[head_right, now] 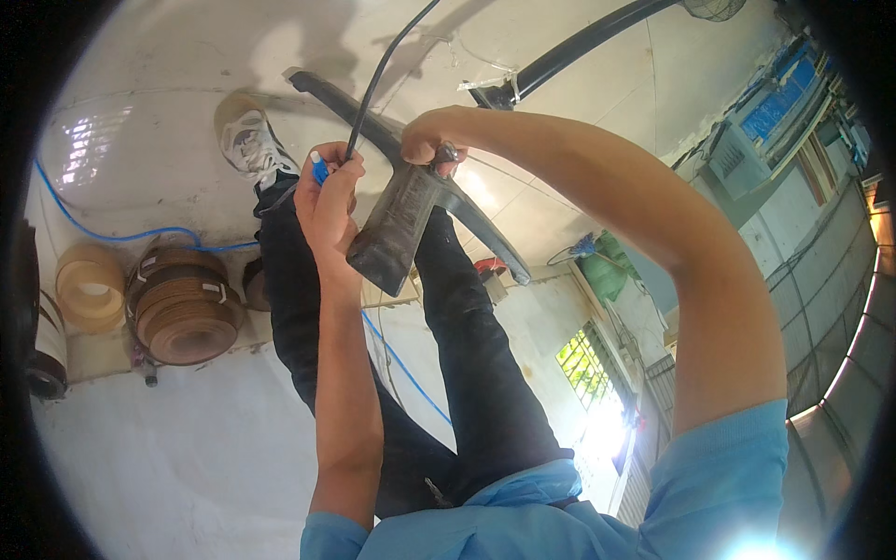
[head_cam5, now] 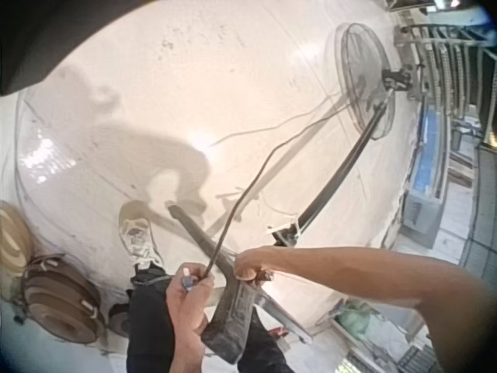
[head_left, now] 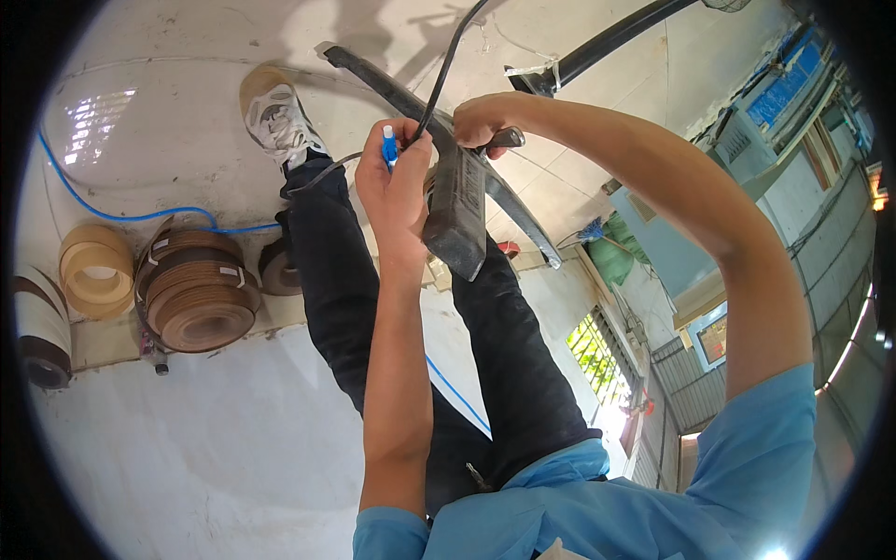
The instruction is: The person uses a wrench to tighten bolts on the base of a standing fan. They then attach the fan head to the pole and secure it with a nut, completing the assembly of the fan.
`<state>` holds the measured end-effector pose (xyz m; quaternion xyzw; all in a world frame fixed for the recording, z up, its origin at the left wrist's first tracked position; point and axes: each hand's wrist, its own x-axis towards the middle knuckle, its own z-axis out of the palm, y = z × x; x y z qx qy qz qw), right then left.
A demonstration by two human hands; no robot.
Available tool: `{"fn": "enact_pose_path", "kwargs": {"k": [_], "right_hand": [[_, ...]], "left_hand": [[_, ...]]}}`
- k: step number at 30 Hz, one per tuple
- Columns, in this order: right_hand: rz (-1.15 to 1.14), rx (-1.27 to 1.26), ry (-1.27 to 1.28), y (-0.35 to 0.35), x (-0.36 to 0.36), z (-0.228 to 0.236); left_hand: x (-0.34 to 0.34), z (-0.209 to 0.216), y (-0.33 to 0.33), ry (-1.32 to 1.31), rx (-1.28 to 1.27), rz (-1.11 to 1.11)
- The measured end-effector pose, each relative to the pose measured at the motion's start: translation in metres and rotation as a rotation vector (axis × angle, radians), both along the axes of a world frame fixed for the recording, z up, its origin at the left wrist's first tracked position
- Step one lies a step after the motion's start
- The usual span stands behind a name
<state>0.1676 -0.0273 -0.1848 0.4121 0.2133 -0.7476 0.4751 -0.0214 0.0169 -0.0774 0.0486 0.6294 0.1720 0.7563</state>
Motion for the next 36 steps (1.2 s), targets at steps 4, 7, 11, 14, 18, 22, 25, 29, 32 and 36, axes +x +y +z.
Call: {"fn": "enact_pose_path", "kwargs": {"k": [4,7,11,14,18,22,25,29,32,36], "right_hand": [[0.038,-0.042,-0.082,0.000,-0.012,-0.007],[0.150,-0.068,-0.187,0.010,-0.026,-0.006],[0.315,-0.107,-0.208,0.020,-0.034,-0.007],[0.342,-0.207,-0.119,0.021,-0.037,-0.020],[0.421,-0.515,-0.137,0.023,-0.050,-0.052],[0.041,-0.320,-0.169,0.021,-0.028,-0.048],[-0.158,-0.349,-0.340,0.022,-0.008,-0.025],[-0.721,-0.339,-0.121,0.026,0.027,0.012],[-0.962,-0.333,-0.148,0.022,0.047,0.029],[-0.848,0.208,-0.069,-0.016,0.048,0.054]], "left_hand": [[-0.003,0.002,0.001,-0.040,-0.028,0.015],[-0.005,0.003,0.001,-0.054,-0.028,0.007],[-0.003,0.002,0.002,-0.040,-0.022,0.001],[-0.002,0.002,0.001,-0.045,-0.026,0.029],[0.001,0.000,0.000,0.014,-0.010,-0.013],[0.000,0.002,0.001,-0.030,-0.002,0.017],[0.000,0.005,0.003,-0.040,-0.005,-0.002],[-0.001,0.007,0.009,-0.101,-0.112,-0.085],[-0.003,0.005,0.011,-0.084,-0.122,-0.152],[-0.004,0.006,0.003,-0.106,-0.095,-0.124]]}}
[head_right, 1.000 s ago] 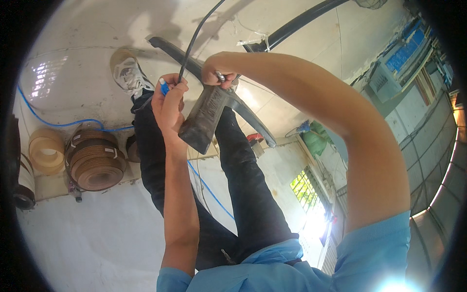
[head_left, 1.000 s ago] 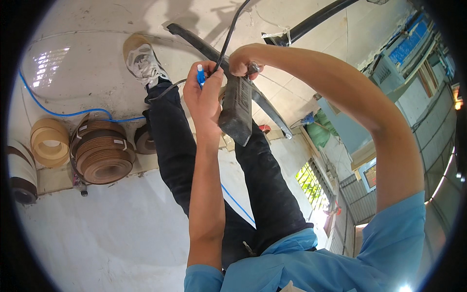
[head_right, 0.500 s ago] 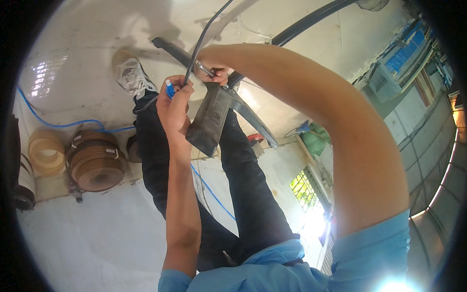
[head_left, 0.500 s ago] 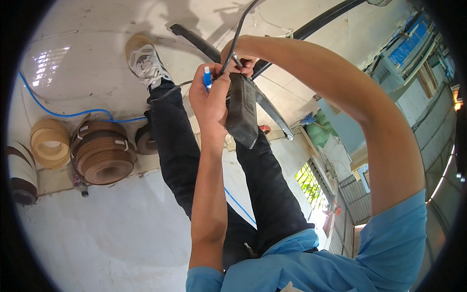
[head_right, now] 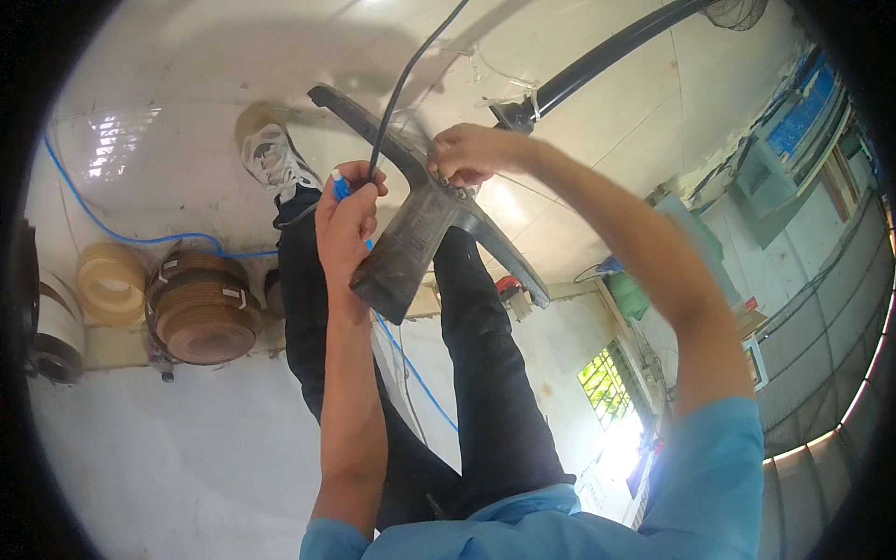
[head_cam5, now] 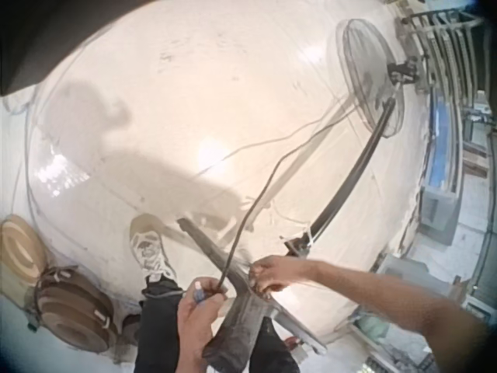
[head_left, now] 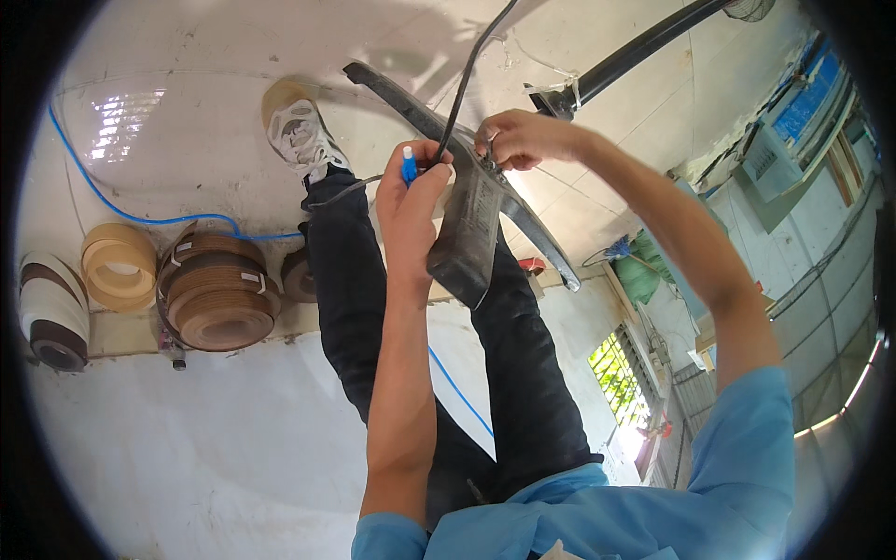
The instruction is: The person uses a wrench to tighten bolts on the base of a standing fan. They then attach the fan head to the pole and secure it with a nut, completing the assembly of the fan.
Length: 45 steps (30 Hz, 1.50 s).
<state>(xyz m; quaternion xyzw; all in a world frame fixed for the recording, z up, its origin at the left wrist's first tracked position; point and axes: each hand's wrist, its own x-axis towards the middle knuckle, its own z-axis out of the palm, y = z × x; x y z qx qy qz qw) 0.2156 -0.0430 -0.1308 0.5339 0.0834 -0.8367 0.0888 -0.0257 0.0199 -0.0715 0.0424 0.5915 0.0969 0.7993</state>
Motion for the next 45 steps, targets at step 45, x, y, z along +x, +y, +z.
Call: {"fn": "enact_pose_path", "kwargs": {"k": [45], "right_hand": [[0.413,0.772,-0.096,-0.029,-0.022,0.032]], "left_hand": [[0.002,-0.002,-0.011,-0.043,0.049,0.032]]}}
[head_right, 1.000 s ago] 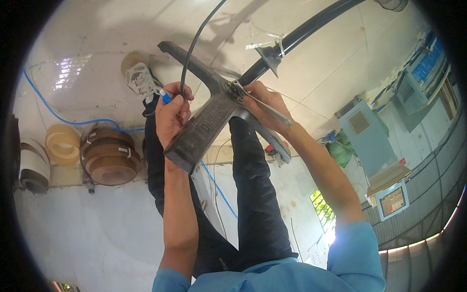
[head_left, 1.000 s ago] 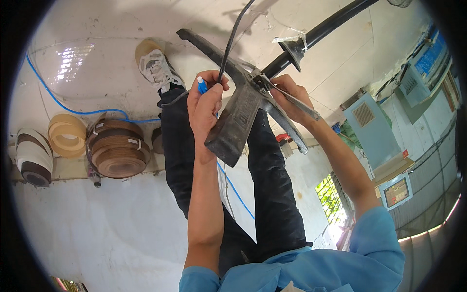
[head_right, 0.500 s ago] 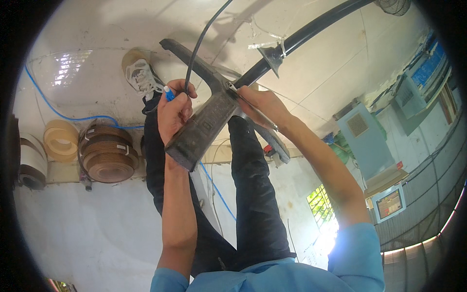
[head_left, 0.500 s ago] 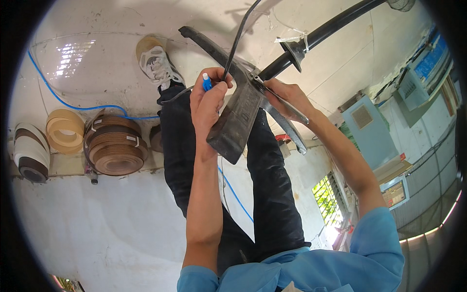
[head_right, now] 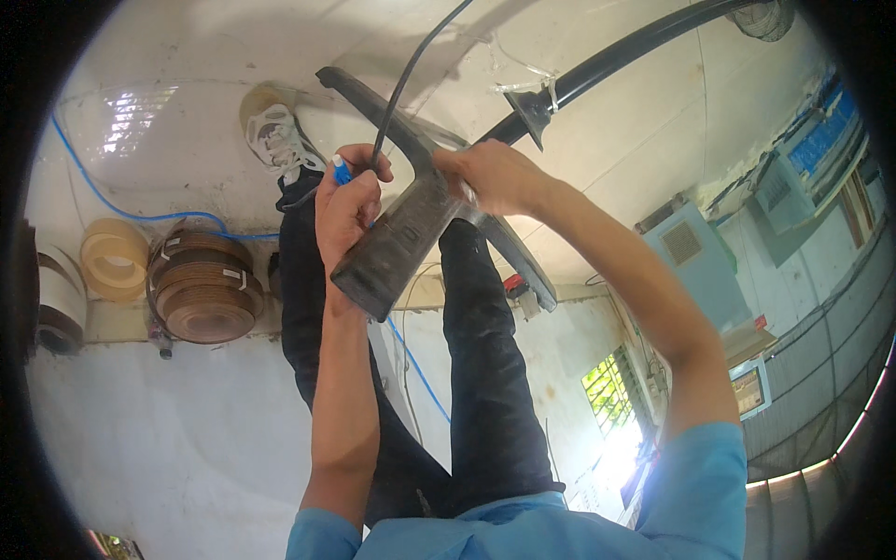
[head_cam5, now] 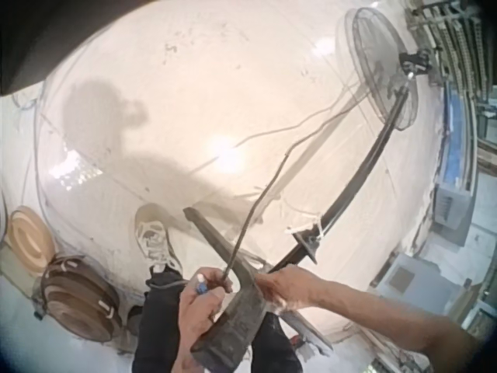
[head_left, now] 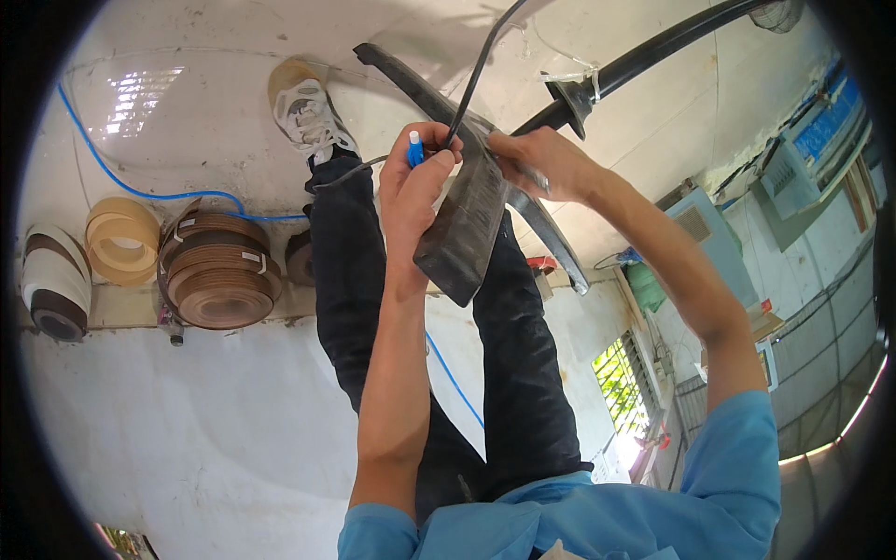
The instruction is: The person uses a wrench to tighten bolts on the base of a standing fan. They then attach the fan head to the pole and secure it with a nut, completing the assembly of the fan.
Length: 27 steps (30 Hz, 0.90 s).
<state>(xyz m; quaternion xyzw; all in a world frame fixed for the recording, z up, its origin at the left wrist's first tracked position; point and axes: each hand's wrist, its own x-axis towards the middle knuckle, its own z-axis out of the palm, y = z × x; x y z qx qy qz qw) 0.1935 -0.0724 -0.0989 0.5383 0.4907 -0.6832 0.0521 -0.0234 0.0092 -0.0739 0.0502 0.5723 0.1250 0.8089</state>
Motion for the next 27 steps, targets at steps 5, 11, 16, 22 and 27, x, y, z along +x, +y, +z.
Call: {"fn": "enact_pose_path", "kwargs": {"k": [5,11,16,22,27], "right_hand": [[-0.160,-0.129,-0.152,0.017,0.006,-0.020],[-0.385,0.031,-0.242,-0.024,0.009,0.014],[-0.372,0.075,-0.251,-0.048,-0.001,0.030],[-0.430,0.034,-0.255,-0.066,-0.005,0.035],[-0.395,0.183,-0.245,-0.073,-0.008,0.036]], "left_hand": [[-0.003,0.000,0.002,0.035,0.016,-0.048],[-0.003,-0.006,-0.002,0.028,0.031,0.016],[-0.001,-0.006,-0.002,0.036,0.015,-0.009],[-0.001,-0.003,-0.003,0.030,0.009,-0.007],[0.000,-0.004,-0.004,0.026,-0.003,-0.005]]}}
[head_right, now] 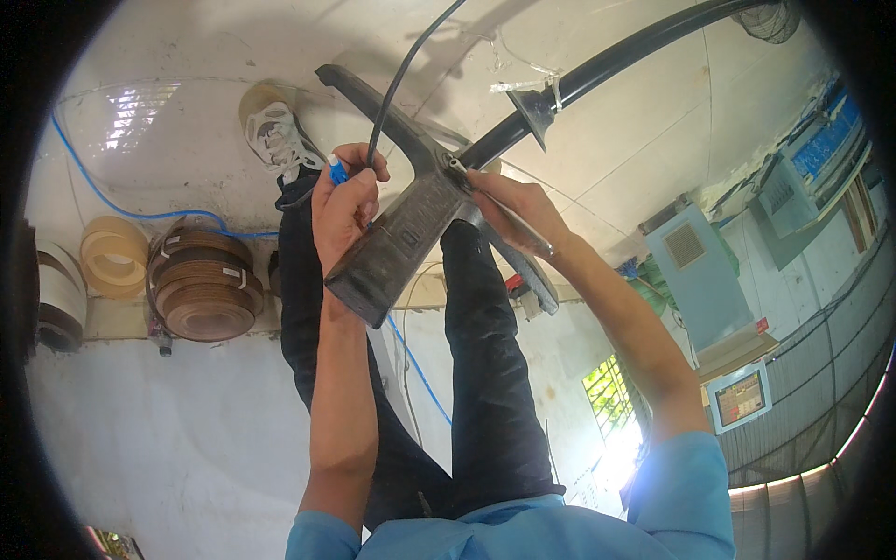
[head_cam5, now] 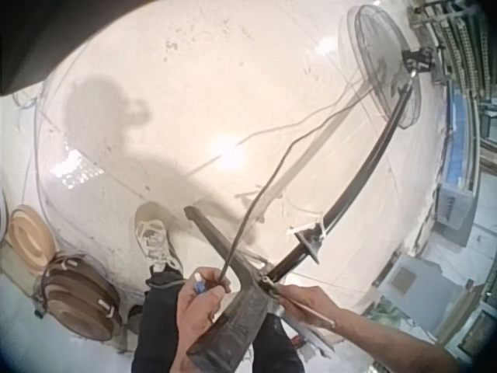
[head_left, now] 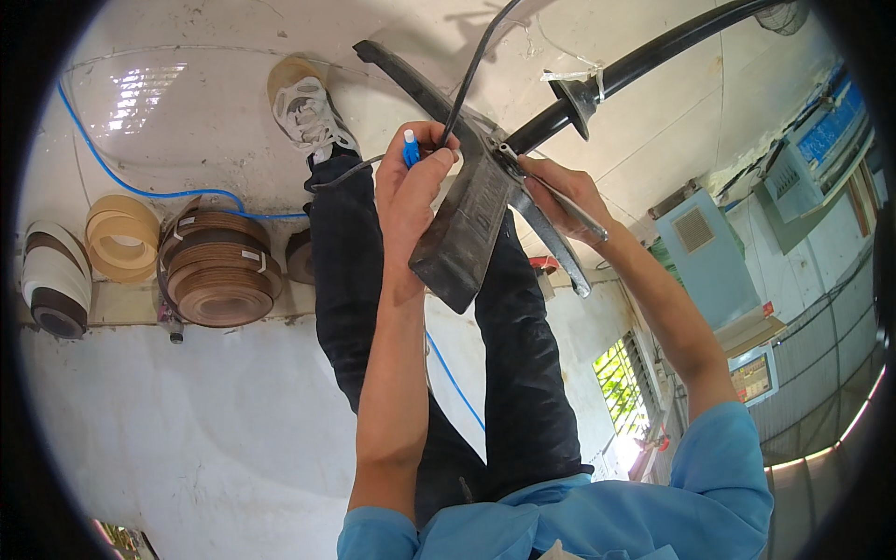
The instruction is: The person uses a wrench to tighten bolts on the base of a standing fan. They then attach the fan head to the pole and secure it with a nut, completing the assembly of the fan.
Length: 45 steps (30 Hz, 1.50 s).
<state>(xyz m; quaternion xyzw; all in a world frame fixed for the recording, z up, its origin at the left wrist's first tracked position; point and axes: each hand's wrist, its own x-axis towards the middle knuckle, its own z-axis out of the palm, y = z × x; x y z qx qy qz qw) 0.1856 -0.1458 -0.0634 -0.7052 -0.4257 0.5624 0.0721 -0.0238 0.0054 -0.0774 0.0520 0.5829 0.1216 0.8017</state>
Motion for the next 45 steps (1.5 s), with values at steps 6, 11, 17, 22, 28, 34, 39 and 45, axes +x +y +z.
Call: {"fn": "enact_pose_path", "kwargs": {"k": [6,11,17,22,28,34,39,45], "right_hand": [[0.057,-0.019,-0.004,0.008,-0.001,0.001],[0.160,0.000,-0.029,0.010,-0.005,0.000],[0.111,0.073,-0.003,-0.004,-0.004,-0.001],[0.055,0.028,0.098,-0.009,0.002,0.001],[0.268,0.019,0.011,0.021,0.006,-0.010],[0.158,-0.007,0.054,0.021,0.006,-0.011],[0.159,-0.004,0.052,0.006,0.003,-0.009],[0.253,0.024,0.055,0.019,0.002,-0.014]], "left_hand": [[-0.002,0.001,-0.001,-0.003,-0.008,0.006],[-0.003,0.000,-0.002,-0.001,0.010,-0.006],[-0.003,0.000,-0.003,-0.010,-0.005,0.017],[-0.003,0.001,-0.003,-0.013,-0.003,-0.015],[-0.002,0.002,-0.003,-0.001,-0.024,-0.015],[-0.003,-0.002,-0.001,-0.013,0.013,-0.016],[0.000,0.000,-0.003,-0.009,-0.031,0.009],[0.000,-0.001,-0.002,-0.022,0.012,0.002]]}}
